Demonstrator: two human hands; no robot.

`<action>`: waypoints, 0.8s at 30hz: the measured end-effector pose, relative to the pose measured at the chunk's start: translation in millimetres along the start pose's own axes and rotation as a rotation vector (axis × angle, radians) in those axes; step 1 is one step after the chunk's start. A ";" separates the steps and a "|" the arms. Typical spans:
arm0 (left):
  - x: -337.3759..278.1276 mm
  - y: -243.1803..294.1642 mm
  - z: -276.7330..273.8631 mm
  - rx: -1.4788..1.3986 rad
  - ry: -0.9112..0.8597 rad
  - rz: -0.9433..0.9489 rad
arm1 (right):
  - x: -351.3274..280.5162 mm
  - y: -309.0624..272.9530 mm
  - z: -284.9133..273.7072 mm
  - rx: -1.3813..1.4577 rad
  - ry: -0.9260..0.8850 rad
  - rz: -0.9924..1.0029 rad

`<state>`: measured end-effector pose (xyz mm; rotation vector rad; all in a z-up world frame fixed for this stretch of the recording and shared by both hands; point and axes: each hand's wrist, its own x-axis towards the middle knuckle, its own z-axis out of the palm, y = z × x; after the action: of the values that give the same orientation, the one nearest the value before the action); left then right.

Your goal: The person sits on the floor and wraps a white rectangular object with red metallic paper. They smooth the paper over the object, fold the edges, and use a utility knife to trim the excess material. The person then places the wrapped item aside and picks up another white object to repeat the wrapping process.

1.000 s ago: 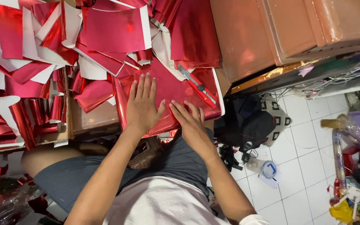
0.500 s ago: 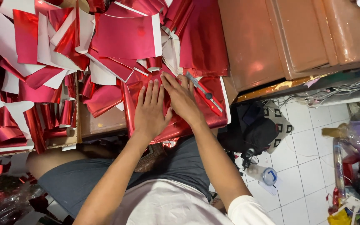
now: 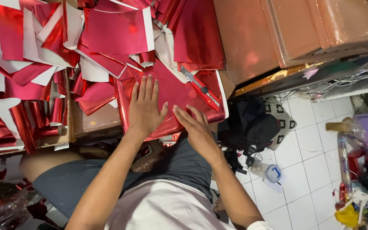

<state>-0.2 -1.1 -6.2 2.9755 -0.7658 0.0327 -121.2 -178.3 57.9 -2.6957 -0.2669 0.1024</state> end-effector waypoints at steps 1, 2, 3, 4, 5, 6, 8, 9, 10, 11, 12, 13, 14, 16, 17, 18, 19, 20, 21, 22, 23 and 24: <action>-1.0 -0.8 -0.7 -0.003 0.002 0.004 | -4.0 -1.0 0.1 -0.004 0.002 0.003; -1.1 -1.6 -1.7 -0.002 -0.016 0.006 | -7.6 -1.9 -0.1 -0.002 0.024 -0.009; -0.8 -2.3 -2.6 -0.001 -0.034 0.009 | -10.9 -2.5 -0.6 -0.001 0.046 -0.022; -1.3 -2.1 -4.2 -0.002 -0.033 0.015 | -11.1 0.7 1.5 -0.002 0.049 -0.016; -1.2 -2.3 -5.7 -0.026 -0.035 0.020 | -10.7 4.1 3.5 0.021 0.062 -0.017; -0.9 -4.0 -7.1 -0.050 -0.037 0.020 | -8.4 7.5 5.9 0.045 0.074 -0.023; -0.5 -2.4 -6.7 -0.079 -0.029 0.005 | -4.5 11.9 7.7 0.091 0.106 -0.011; -0.1 -2.7 -6.2 -0.108 -0.021 -0.012 | -1.3 14.1 9.2 0.137 0.137 -0.001; -1.4 -1.8 -6.5 -0.105 -0.026 -0.015 | 1.7 17.1 7.7 0.143 0.133 -0.002; -2.3 -1.1 -6.6 -0.140 -0.055 -0.026 | 5.0 20.2 6.3 0.187 0.235 -0.009; -1.7 -1.3 -7.5 -0.174 -0.082 -0.036 | 9.9 23.2 4.4 0.231 0.339 -0.016; -2.4 -2.2 -11.6 -0.171 -0.085 -0.039 | 14.5 25.9 1.0 0.236 0.337 -0.017; -3.6 -2.3 -15.0 -0.134 -0.108 -0.010 | 18.4 29.0 -2.3 0.143 0.435 0.030; -4.6 -4.9 -23.6 -0.097 -0.136 0.018 | 27.3 39.0 -5.3 0.053 0.528 0.078; -4.6 -7.3 -28.9 -0.072 -0.183 0.078 | 32.1 45.7 -5.0 0.045 0.493 0.142; -4.1 -9.4 -34.4 -0.048 -0.229 0.139 | 36.8 52.5 -5.1 0.036 0.459 0.206; -3.7 -13.2 -36.1 -0.048 -0.232 0.139 | 38.2 55.0 -2.6 0.037 0.457 0.207; -2.0 -18.1 -38.6 -0.086 -0.331 0.164 | 42.0 57.5 -0.7 0.017 0.432 0.224; -0.7 -23.0 -41.3 -0.125 -0.430 0.189 | 45.5 59.7 1.2 -0.004 0.406 0.240; 0.1 -24.2 -40.8 -0.124 -0.431 0.184 | 47.3 60.5 1.1 -0.001 0.405 0.236; 0.5 -25.3 -40.2 -0.175 -0.321 0.174 | 48.7 61.3 1.2 -0.021 0.423 0.201; 0.9 -26.2 -39.6 -0.224 -0.211 0.166 | 49.3 61.9 1.6 -0.040 0.443 0.169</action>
<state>13.1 24.3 31.7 2.7250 -0.9676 -0.3395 -62.5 -222.8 28.8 -2.6869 0.0951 -0.4500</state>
